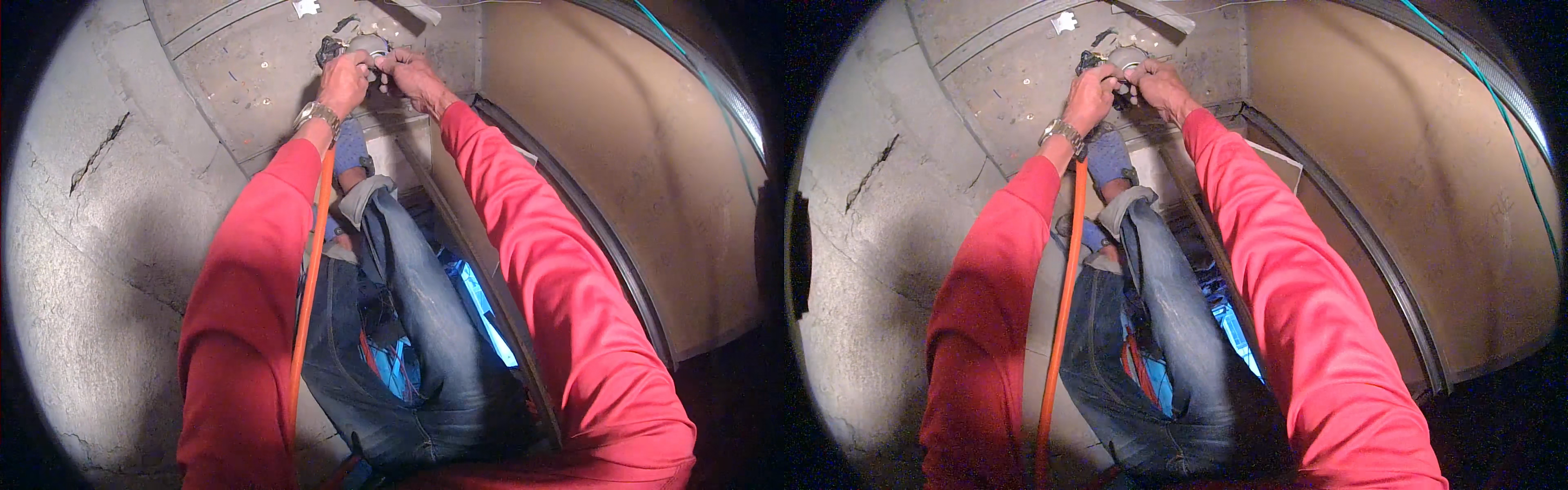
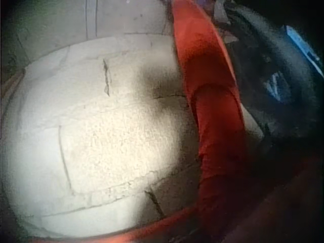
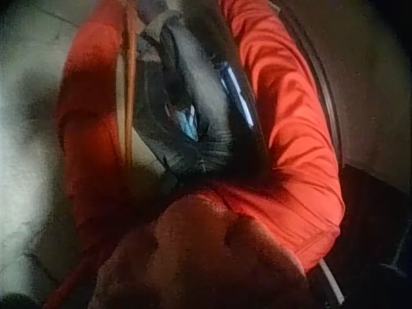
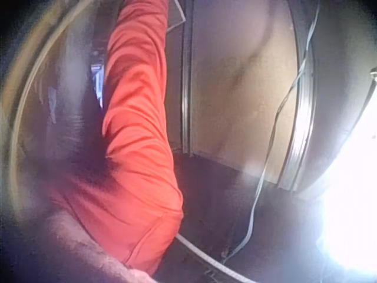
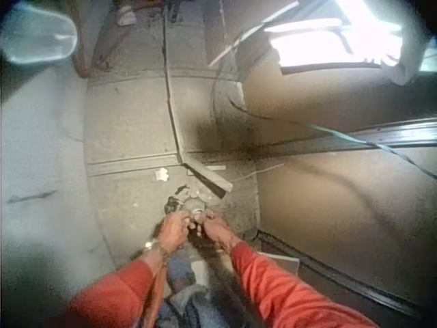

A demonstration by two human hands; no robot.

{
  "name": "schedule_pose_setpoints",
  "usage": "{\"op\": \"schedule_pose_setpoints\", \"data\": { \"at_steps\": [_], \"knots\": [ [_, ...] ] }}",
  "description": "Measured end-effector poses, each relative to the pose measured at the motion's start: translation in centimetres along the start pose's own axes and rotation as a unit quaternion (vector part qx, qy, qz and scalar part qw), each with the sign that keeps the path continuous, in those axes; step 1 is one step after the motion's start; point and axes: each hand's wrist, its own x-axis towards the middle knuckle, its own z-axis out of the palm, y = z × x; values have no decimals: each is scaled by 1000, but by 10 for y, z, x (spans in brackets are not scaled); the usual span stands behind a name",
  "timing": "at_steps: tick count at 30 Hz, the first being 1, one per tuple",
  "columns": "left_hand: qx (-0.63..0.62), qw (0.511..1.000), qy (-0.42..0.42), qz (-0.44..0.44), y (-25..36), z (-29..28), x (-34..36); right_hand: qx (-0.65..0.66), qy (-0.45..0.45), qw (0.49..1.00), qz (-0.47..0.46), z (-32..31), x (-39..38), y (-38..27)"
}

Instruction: The person wires an electrical junction box by hand and using pliers, stripping insulation from wires and twisting them together.

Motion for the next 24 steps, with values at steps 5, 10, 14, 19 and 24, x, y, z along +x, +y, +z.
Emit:
{"op": "schedule_pose_setpoints", "data": {
  "at_steps": [5, 10, 14, 19, 24],
  "knots": [
    [18, 999, 3, 50, 3, 7, 5, -64, 76, 990, -105, -12, -3, 13],
    [14, 999, -11, 45, -2, 0, 2, -316, 95, 888, -319, -2, -33, 3],
    [-12, 998, -13, 64, 0, 7, 6, -474, 100, 806, -340, -14, -31, -7],
    [-13, 997, -29, 77, -3, -1, 7, -486, 70, 783, -383, -13, -28, -11],
    [-31, 997, -60, 22, -2, -10, 8, -397, 15, 871, -289, -16, -6, 1]
  ]
}}
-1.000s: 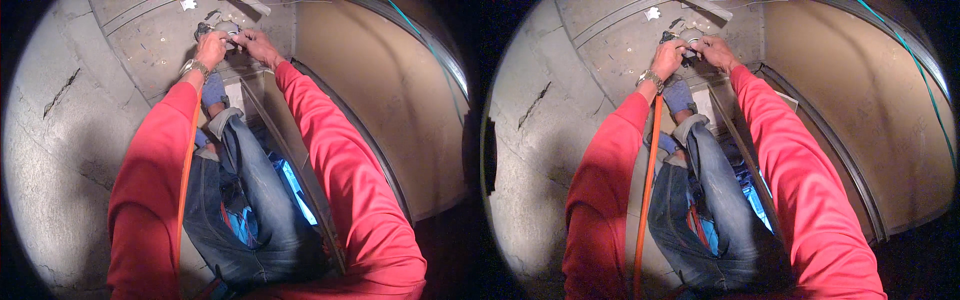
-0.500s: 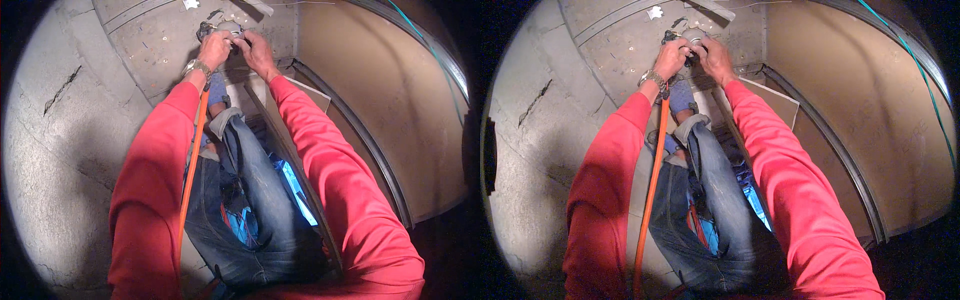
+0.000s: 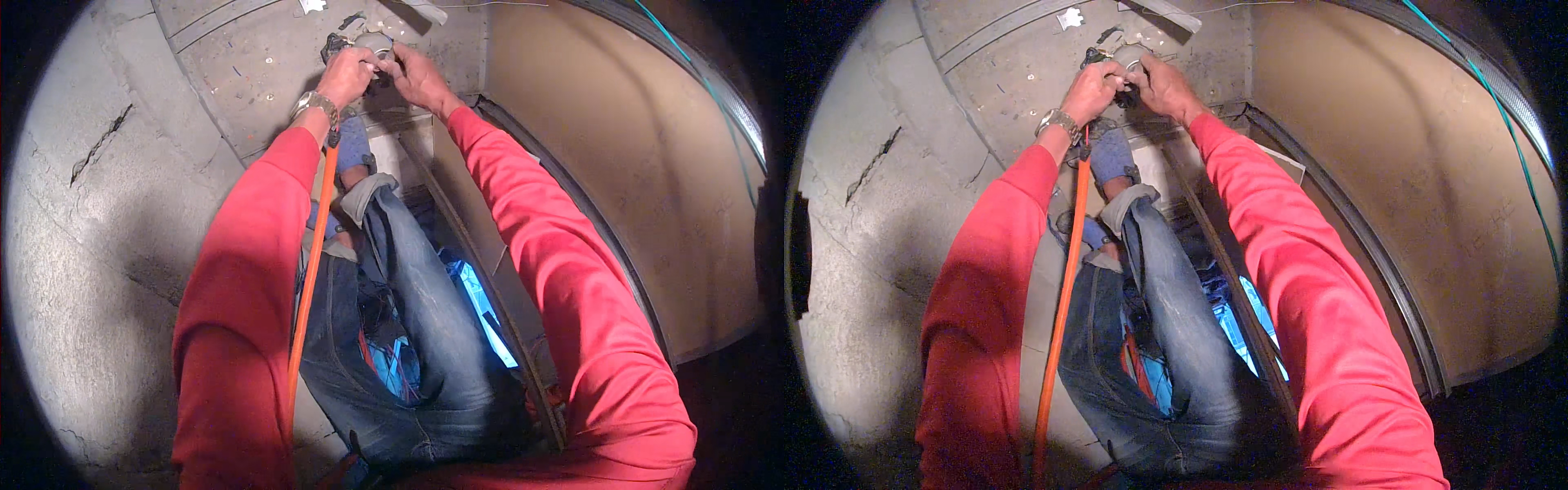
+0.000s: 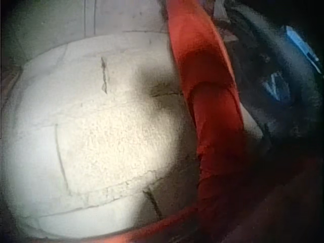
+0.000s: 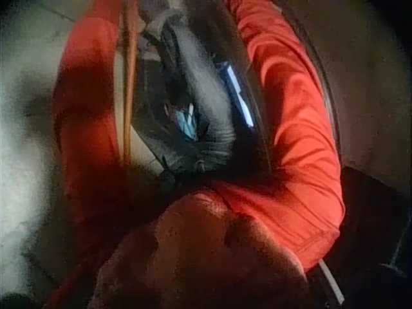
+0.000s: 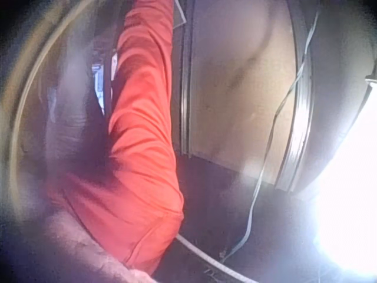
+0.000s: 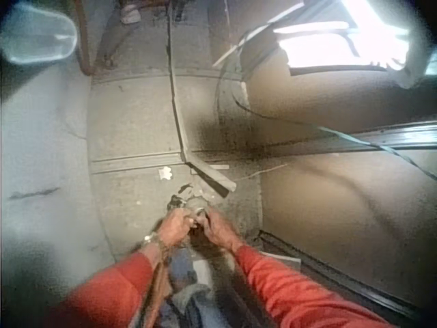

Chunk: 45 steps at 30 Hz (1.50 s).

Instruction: The person wires an electrical junction box by hand and using pliers, stripping insulation from wires and twisting them together.

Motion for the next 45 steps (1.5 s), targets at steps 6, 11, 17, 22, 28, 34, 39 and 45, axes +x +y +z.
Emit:
{"op": "schedule_pose_setpoints", "data": {
  "at_steps": [6, 11, 17, 22, 28, 34, 39, 45],
  "knots": [
    [8, 997, 77, -24, -9, 9, -4, 184, -61, 970, 145, 11, 9, 9],
    [33, 997, 62, 35, -12, 7, -3, 176, -91, 958, 208, 6, 20, 4],
    [45, 997, 34, 55, -14, 2, -5, 313, -85, 894, 309, 2, 6, -4],
    [59, 998, 14, 29, -8, -5, -7, -27, 81, 991, -101, -4, -17, -24],
    [56, 997, 26, 45, -7, 2, -1, -99, 7, 985, -142, -9, -9, -3],
    [58, 995, 29, 71, -12, -1, 0, -135, -70, 972, -181, -14, 13, 9],
    [61, 996, 23, 57, 1, -2, 0, 6, -105, 994, -2, -12, 15, 17],
    [58, 996, 49, 39, -9, 2, -7, 398, -177, 827, 356, -1, 19, 3]
  ]
}}
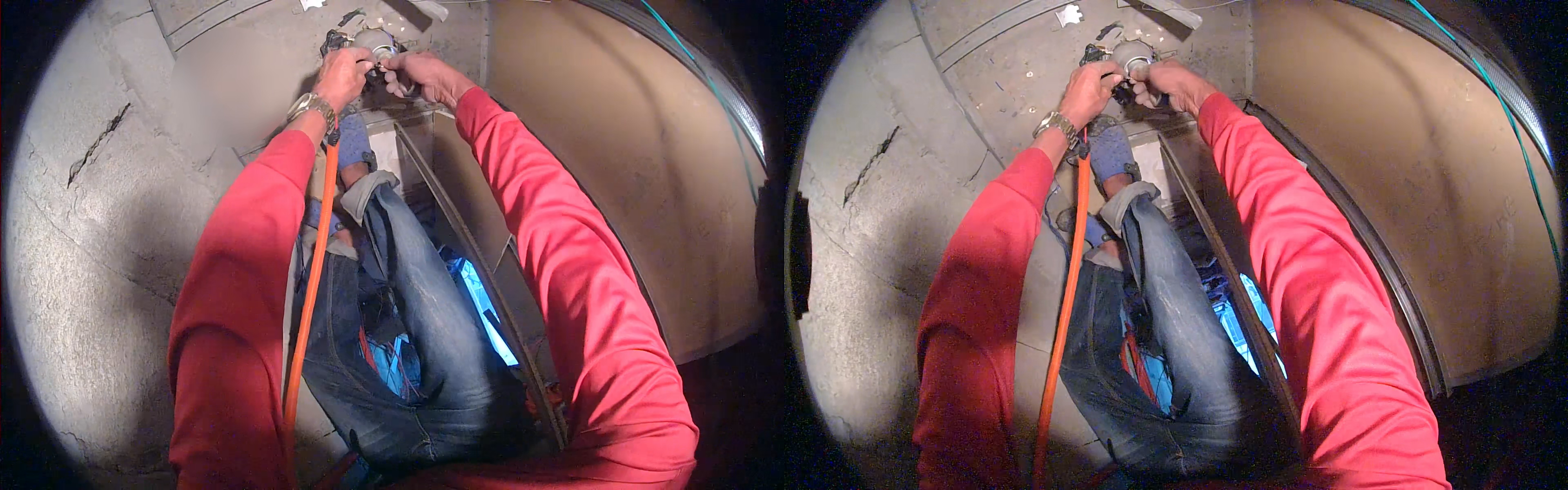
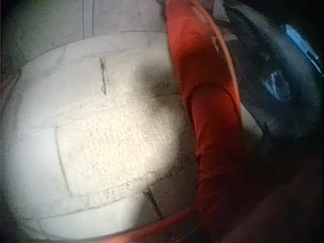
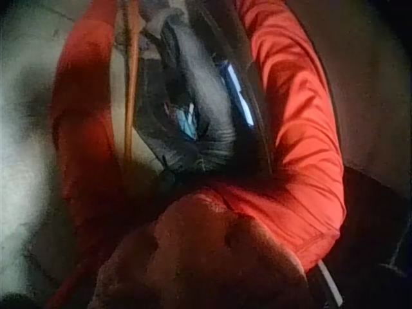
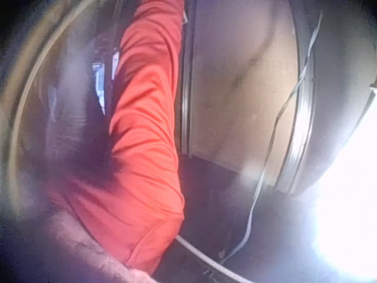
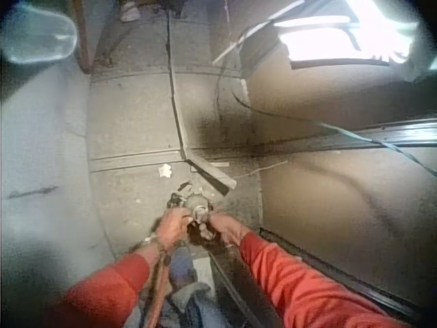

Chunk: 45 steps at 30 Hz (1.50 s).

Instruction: The person wires an electrical junction box by hand and using pliers, stripping insulation from wires and twisting them together.

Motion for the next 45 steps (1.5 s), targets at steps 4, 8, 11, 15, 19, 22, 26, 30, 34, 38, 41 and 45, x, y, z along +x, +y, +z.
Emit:
{"op": "schedule_pose_setpoints", "data": {
  "at_steps": [4, 8, 11, 15, 19, 22, 26, 30, 34, 38, 41, 45],
  "knots": [
    [-28, 999, 15, 38, 2, 5, 2, 244, 42, 962, 115, 5, 6, 8],
    [-60, 998, 8, 3, 4, 9, -5, 472, 14, 869, 148, 13, 0, 30],
    [-78, 996, 29, 1, -2, 8, -7, 565, -30, 808, 165, 23, -3, 37],
    [-70, 997, 12, -5, -1, 7, 0, 572, -34, 817, 57, 38, 1, 37],
    [-194, 974, -2, -118, 9, 17, 2, 531, -29, 847, -12, 49, 0, 41],
    [-239, 965, 13, -107, -8, 22, 2, 528, 3, 846, -77, 66, -5, 37],
    [-321, 928, 12, -190, -8, 21, 5, 264, 250, 917, -166, 79, -22, 44],
    [-341, 909, 5, -238, 8, 20, 4, 197, 244, 918, -243, 67, -29, 40],
    [-372, 894, -16, -250, 28, 17, 6, 205, 175, 942, -198, 48, -20, 37],
    [-454, 846, -1, -281, 14, 17, 4, 249, 186, 932, -185, 68, -20, 27],
    [-465, 840, 12, -279, 13, 21, 4, 337, 177, 901, -207, 73, -18, 30],
    [-483, 833, 17, -268, 15, 28, 7, 357, 204, 892, -188, 66, -15, 31]
  ]
}}
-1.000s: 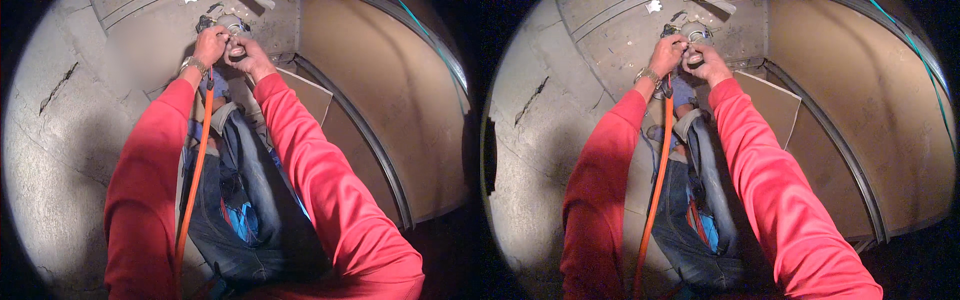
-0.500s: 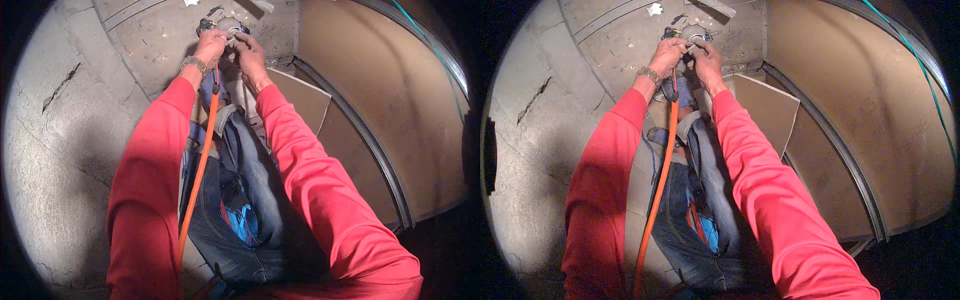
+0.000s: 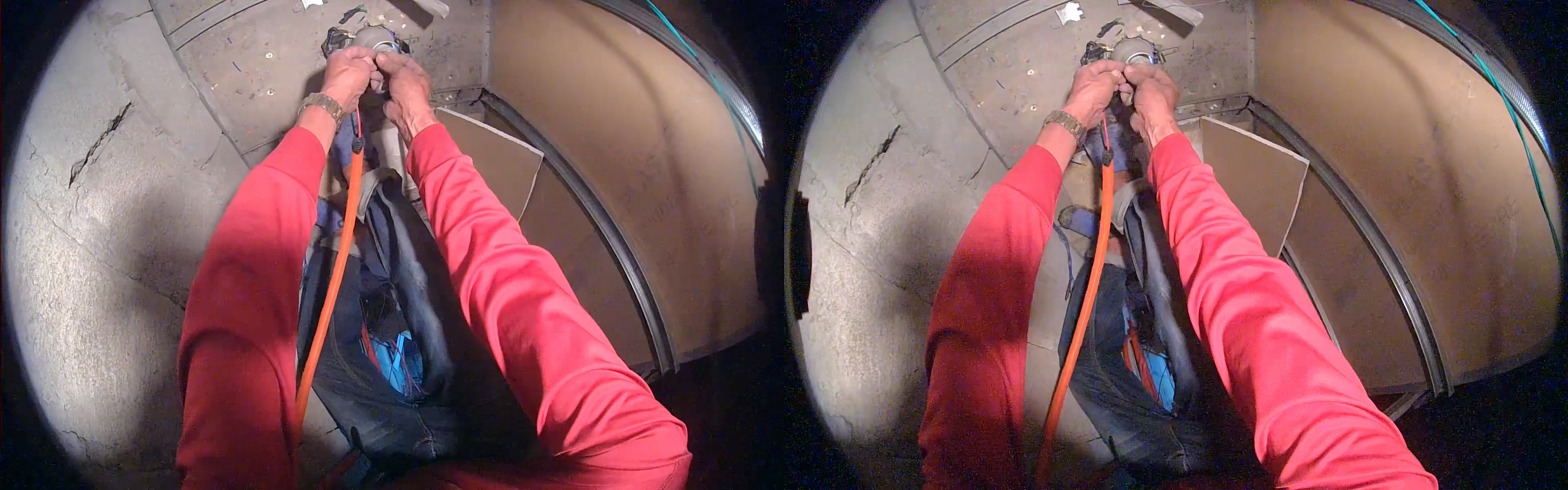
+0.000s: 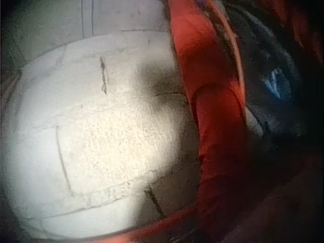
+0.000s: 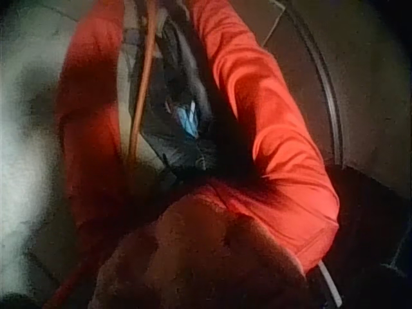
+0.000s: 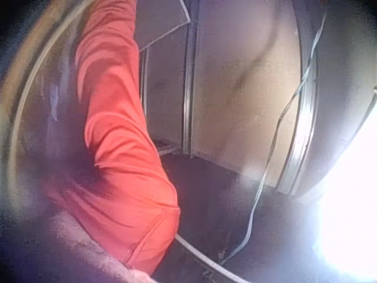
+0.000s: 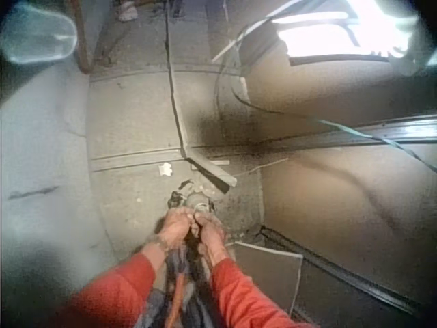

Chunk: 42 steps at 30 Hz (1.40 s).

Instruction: The person wires an electrical junction box by hand and using pliers, stripping insulation from wires and twisting them together.

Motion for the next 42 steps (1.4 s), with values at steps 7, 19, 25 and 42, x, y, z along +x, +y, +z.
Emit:
{"op": "schedule_pose_setpoints", "data": {
  "at_steps": [7, 19, 25, 42],
  "knots": [
    [68, 995, 45, 60, -7, -11, -1, 90, 60, 993, 53, 28, -20, -1],
    [118, 968, 171, 142, -8, -10, -17, -323, 105, 917, -209, 4, 5, 29],
    [120, 961, 170, 180, 22, 0, -39, -434, 0, 866, -248, -10, 21, 1],
    [-149, 942, 261, 149, 45, 13, -185, -698, -88, 707, -79, 17, 8, -55]
  ]
}}
